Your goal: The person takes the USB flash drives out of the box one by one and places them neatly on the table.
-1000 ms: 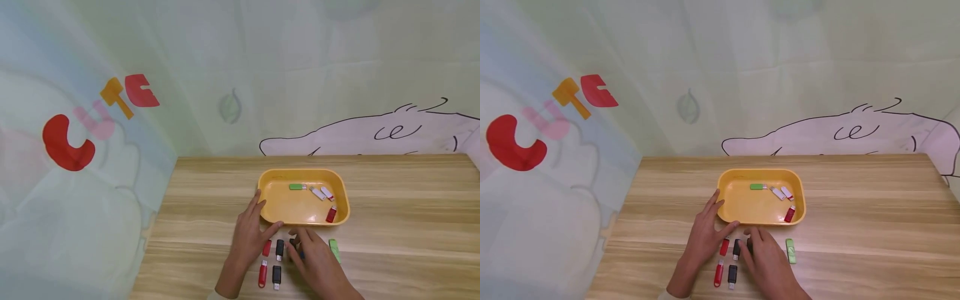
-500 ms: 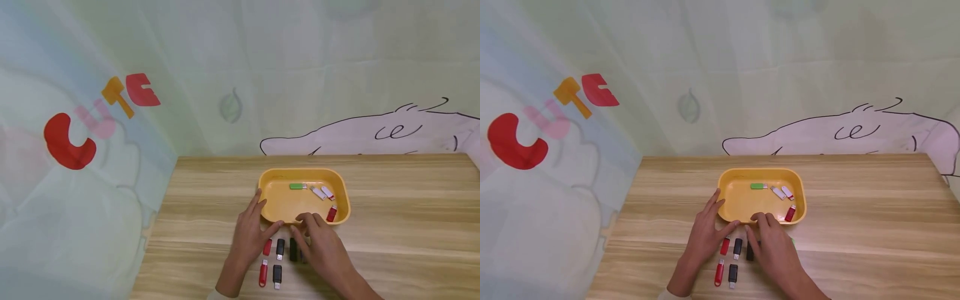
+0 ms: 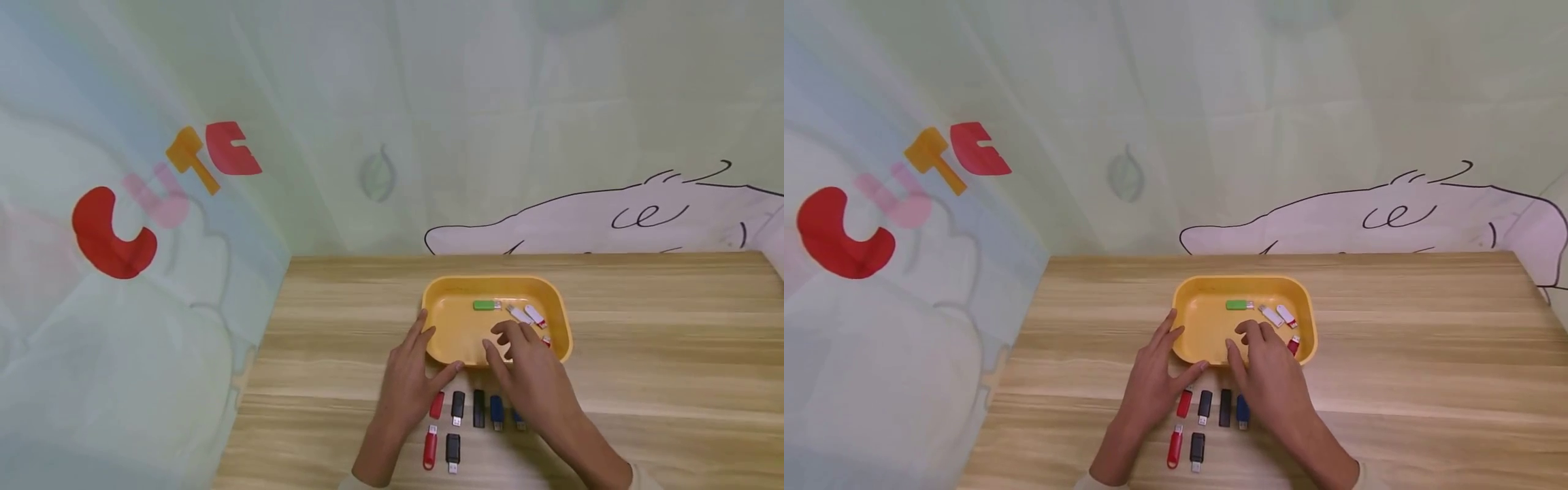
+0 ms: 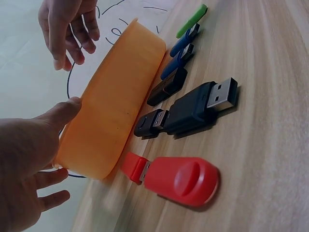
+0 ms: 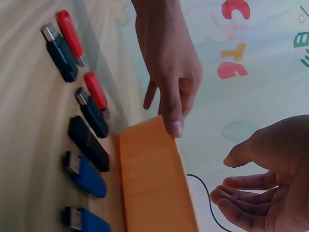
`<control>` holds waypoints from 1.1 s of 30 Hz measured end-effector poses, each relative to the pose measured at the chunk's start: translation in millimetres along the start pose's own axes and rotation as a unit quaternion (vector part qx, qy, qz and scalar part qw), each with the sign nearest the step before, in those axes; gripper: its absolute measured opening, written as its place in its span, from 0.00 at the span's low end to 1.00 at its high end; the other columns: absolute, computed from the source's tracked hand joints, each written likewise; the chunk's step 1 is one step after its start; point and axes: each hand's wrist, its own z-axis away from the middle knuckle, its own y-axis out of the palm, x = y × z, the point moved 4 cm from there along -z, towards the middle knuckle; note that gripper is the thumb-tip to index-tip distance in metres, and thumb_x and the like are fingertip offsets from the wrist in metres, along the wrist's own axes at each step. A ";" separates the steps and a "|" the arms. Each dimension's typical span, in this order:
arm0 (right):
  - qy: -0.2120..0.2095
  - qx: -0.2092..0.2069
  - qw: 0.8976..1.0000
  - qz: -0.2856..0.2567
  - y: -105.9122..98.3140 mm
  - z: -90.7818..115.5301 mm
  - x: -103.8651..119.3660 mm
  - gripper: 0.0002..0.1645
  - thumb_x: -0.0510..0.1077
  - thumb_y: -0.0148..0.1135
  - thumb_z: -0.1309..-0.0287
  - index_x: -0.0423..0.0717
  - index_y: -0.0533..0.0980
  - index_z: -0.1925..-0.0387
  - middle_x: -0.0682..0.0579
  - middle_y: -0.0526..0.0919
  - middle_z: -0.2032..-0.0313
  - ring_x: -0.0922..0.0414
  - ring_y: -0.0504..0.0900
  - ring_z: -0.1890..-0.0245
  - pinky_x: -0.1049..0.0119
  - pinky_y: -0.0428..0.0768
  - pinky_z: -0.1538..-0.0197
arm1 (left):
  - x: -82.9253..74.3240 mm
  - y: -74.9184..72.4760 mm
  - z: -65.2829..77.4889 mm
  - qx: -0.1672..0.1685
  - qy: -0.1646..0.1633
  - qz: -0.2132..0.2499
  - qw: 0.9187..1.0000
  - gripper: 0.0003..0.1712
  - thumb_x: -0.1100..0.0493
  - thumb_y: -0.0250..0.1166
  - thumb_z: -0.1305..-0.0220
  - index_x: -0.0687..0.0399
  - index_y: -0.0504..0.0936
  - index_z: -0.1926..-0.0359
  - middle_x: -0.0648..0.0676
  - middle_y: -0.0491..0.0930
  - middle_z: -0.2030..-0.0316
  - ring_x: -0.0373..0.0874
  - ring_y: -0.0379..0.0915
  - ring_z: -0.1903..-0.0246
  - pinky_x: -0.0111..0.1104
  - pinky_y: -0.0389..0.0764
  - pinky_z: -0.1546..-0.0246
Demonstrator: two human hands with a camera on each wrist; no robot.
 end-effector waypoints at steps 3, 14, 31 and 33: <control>0.002 -0.004 1.000 -0.006 -1.6 -5.5 -0.4 0.14 0.46 0.69 0.29 0.40 0.80 0.50 0.43 0.86 0.59 0.49 0.87 0.65 0.54 0.88 0.63 | 1.4 0.9 0.2 0.000 0.001 -0.001 1.000 0.45 0.35 0.73 0.35 0.54 0.74 0.26 0.46 0.52 0.15 0.54 0.69 0.26 0.52 0.74 0.27; 0.030 0.004 1.000 0.002 -3.1 -26.1 -4.7 0.18 0.47 0.66 0.27 0.37 0.80 0.48 0.40 0.87 0.57 0.47 0.87 0.64 0.52 0.88 0.64 | 1.2 0.7 -0.4 0.004 -0.009 0.001 1.000 0.46 0.33 0.72 0.35 0.52 0.73 0.25 0.45 0.51 0.15 0.54 0.67 0.25 0.51 0.73 0.26; 0.064 0.044 0.997 0.002 7.4 -51.9 -22.3 0.16 0.46 0.63 0.27 0.36 0.79 0.49 0.37 0.87 0.58 0.50 0.85 0.68 0.57 0.85 0.67 | 2.7 0.9 -0.3 0.012 -0.019 0.001 1.000 0.47 0.34 0.73 0.35 0.52 0.73 0.25 0.45 0.52 0.15 0.55 0.66 0.24 0.52 0.73 0.26; 0.073 0.051 0.996 0.008 9.9 -55.2 -24.0 0.17 0.46 0.63 0.27 0.36 0.79 0.49 0.37 0.87 0.57 0.49 0.86 0.67 0.56 0.86 0.66 | 2.6 0.6 -0.2 0.011 -0.014 0.002 1.000 0.46 0.34 0.73 0.35 0.53 0.73 0.25 0.46 0.52 0.15 0.55 0.66 0.24 0.52 0.72 0.26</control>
